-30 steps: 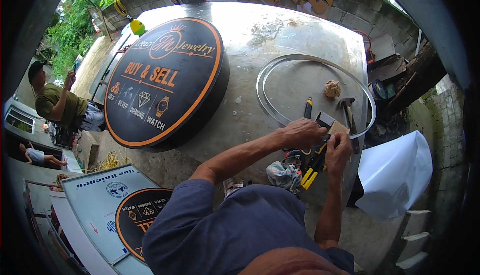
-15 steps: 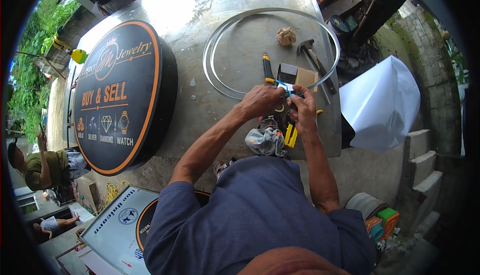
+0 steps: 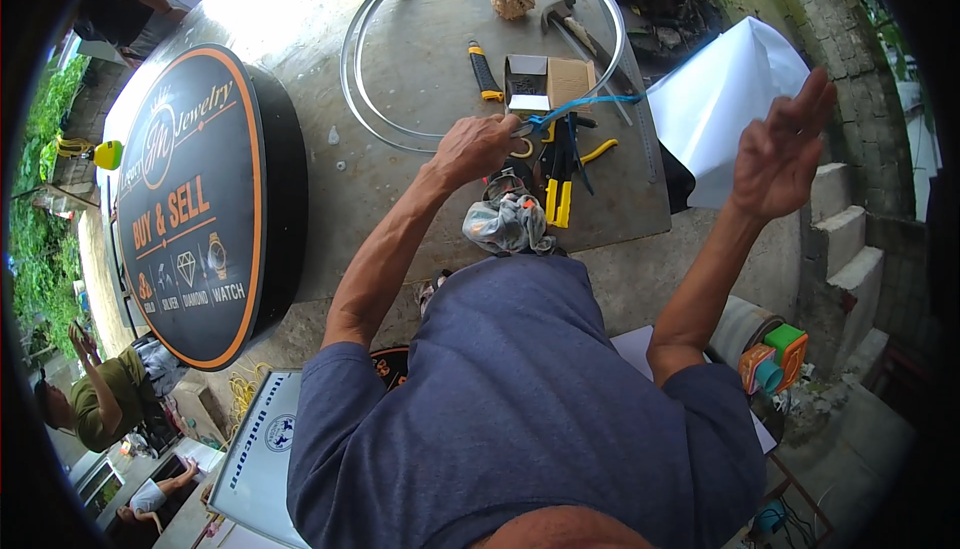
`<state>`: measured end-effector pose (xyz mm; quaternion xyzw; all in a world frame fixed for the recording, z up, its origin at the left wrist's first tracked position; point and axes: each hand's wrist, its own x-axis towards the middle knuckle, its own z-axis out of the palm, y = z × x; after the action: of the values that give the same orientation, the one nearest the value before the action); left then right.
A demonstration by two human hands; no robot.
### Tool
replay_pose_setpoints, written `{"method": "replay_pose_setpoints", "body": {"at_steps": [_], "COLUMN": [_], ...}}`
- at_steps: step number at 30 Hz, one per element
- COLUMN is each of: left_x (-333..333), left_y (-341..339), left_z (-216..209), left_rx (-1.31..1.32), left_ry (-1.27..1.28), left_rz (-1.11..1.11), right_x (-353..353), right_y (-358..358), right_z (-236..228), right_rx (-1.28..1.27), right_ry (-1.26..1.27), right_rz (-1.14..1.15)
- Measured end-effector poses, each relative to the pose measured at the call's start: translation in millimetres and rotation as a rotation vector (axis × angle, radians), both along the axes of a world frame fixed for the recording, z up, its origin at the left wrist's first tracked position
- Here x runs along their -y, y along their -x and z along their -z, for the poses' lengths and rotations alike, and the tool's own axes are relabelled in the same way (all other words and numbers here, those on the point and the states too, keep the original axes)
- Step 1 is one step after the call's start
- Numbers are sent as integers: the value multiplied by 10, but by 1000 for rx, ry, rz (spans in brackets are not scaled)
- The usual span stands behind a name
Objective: The recorder is assembling and preparing signage by cutting vinyl/plastic strips and organizing sign components.
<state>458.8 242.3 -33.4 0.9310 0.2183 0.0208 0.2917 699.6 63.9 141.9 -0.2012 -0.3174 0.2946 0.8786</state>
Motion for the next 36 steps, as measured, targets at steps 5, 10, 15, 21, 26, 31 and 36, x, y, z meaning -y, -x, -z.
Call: {"method": "replay_pose_setpoints", "body": {"at_steps": [5, 10, 15, 21, 26, 31, 36], "left_x": [-34, -79, -90, -195, -257, -238, -200], "left_y": [28, -89, -130, -180, -179, -165, -143], "left_z": [-42, -327, -549, -770, -882, -968, -1016], "left_rx": [95, 34, 36, 50, 165, 141, 121], "left_ry": [-58, -15, -12, -3, -25, -18, 9], "left_rz": [-41, -78, -76, -107, -128, -122, -117], "right_x": [-363, -417, -653, -666, -749, -930, -1081], "right_y": [-160, 570, 792, 730, 708, 630, 484], "right_z": [778, 1733, 1763, 1706, 1570, 1329, 1565], "right_rx": [513, 259, 429, 364, 186, -14, -288], "right_ry": [964, 1062, 919, 905, 706, 613, 215], "right_rz": [206, -317, -223, -292, -160, -196, -484]}}
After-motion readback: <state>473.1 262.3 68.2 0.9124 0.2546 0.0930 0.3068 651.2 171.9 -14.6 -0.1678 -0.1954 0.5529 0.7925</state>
